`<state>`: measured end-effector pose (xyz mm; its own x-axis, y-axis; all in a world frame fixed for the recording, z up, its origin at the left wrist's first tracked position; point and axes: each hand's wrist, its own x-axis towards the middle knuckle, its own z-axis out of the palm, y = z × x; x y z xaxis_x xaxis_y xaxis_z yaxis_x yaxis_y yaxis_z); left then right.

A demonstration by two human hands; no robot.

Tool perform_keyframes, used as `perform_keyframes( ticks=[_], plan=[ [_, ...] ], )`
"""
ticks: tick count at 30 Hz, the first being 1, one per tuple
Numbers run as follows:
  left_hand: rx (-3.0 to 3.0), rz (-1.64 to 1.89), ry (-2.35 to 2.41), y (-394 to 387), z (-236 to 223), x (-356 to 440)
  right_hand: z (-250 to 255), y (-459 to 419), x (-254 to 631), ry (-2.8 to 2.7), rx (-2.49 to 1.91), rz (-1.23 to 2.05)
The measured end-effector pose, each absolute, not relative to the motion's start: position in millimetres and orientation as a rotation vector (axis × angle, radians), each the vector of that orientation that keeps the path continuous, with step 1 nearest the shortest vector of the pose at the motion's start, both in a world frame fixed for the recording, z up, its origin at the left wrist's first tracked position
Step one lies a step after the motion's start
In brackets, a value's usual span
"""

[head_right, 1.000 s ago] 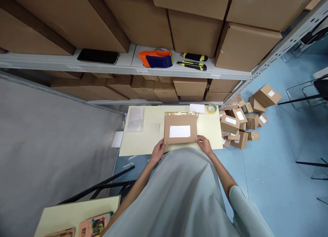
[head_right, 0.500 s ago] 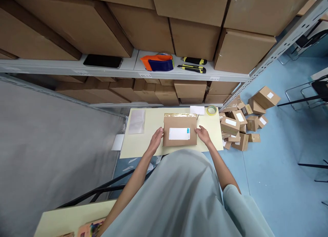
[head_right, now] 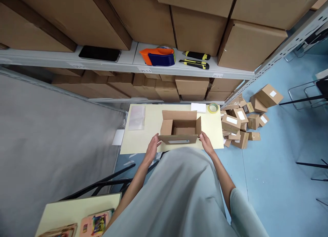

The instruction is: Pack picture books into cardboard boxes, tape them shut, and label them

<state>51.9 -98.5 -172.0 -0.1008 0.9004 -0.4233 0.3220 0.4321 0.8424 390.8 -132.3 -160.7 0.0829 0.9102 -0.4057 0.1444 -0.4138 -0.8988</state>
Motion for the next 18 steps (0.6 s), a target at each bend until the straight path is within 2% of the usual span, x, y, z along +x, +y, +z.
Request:
perform_keyframes(
  ticks=[7,14,18],
  plan=[
    [1.061,0.79,1.693,-85.6,-150.3,44.8,-148.5,-131.8,399.6,-1.099,-1.727,1.21],
    [1.532,0.45,1.86,-72.9,-144.8,77.1,-150.8,-110.8,402.0,-1.162,-1.752,1.18],
    [1.672,0.434,1.906,-80.3,-147.4,79.4,-149.1,-117.5,406.3,-1.321,-1.877,1.032]
  ],
)
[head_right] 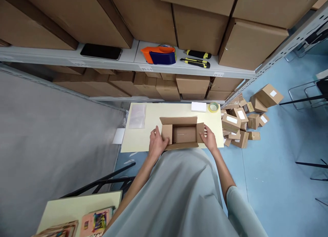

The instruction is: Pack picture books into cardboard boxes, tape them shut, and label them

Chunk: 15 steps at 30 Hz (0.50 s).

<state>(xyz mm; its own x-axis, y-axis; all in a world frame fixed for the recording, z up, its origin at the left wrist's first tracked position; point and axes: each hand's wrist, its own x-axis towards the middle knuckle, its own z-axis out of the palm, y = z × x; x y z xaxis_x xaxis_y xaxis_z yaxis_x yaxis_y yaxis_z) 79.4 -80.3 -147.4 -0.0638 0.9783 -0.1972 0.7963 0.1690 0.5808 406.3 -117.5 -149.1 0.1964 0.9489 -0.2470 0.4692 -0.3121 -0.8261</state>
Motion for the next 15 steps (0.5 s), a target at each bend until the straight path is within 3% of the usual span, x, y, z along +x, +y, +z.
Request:
perform_keyframes(
  ticks=[6,15],
  plan=[
    [1.739,0.353,1.874,-81.3,-142.7,89.9,-148.3,-131.3,403.3,-1.597,-2.093,0.545],
    [1.521,0.617,1.889,-89.0,-143.3,37.9,-148.1,-131.3,392.1,-1.768,-2.173,0.627]
  ],
)
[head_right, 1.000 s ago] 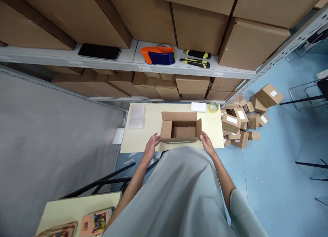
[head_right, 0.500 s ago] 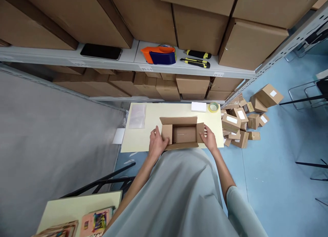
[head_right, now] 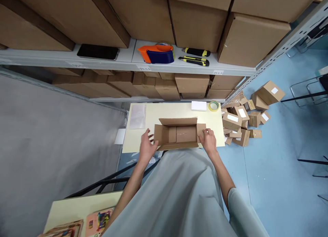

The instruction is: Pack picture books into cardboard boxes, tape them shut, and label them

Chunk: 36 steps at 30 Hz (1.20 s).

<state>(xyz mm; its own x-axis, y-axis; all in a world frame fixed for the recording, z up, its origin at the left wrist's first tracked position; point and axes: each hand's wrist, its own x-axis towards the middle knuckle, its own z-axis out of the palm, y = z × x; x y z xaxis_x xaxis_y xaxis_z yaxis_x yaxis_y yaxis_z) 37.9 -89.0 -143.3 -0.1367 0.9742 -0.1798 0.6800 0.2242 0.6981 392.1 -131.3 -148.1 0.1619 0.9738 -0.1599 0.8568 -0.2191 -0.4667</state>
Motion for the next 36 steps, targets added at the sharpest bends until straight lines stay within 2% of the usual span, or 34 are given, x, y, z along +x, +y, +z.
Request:
perform_keyframes(
  ticks=[5,12,26,36],
  plan=[
    [1.736,0.528,1.872,-89.5,-144.6,9.1,-151.0,-128.4,386.0,-1.635,-2.215,0.939],
    [1.396,0.261,1.743,-84.1,-167.2,31.6,-146.8,-113.7,379.8,-1.582,-2.244,1.093],
    [1.66,0.234,1.78,-29.2,-157.3,35.8,-124.6,-64.1,361.5,-1.632,-2.209,0.928],
    [1.666,0.343,1.766,-22.1,-181.9,50.1,-113.4,-44.5,335.8,-1.726,-2.536,0.855]
  ],
)
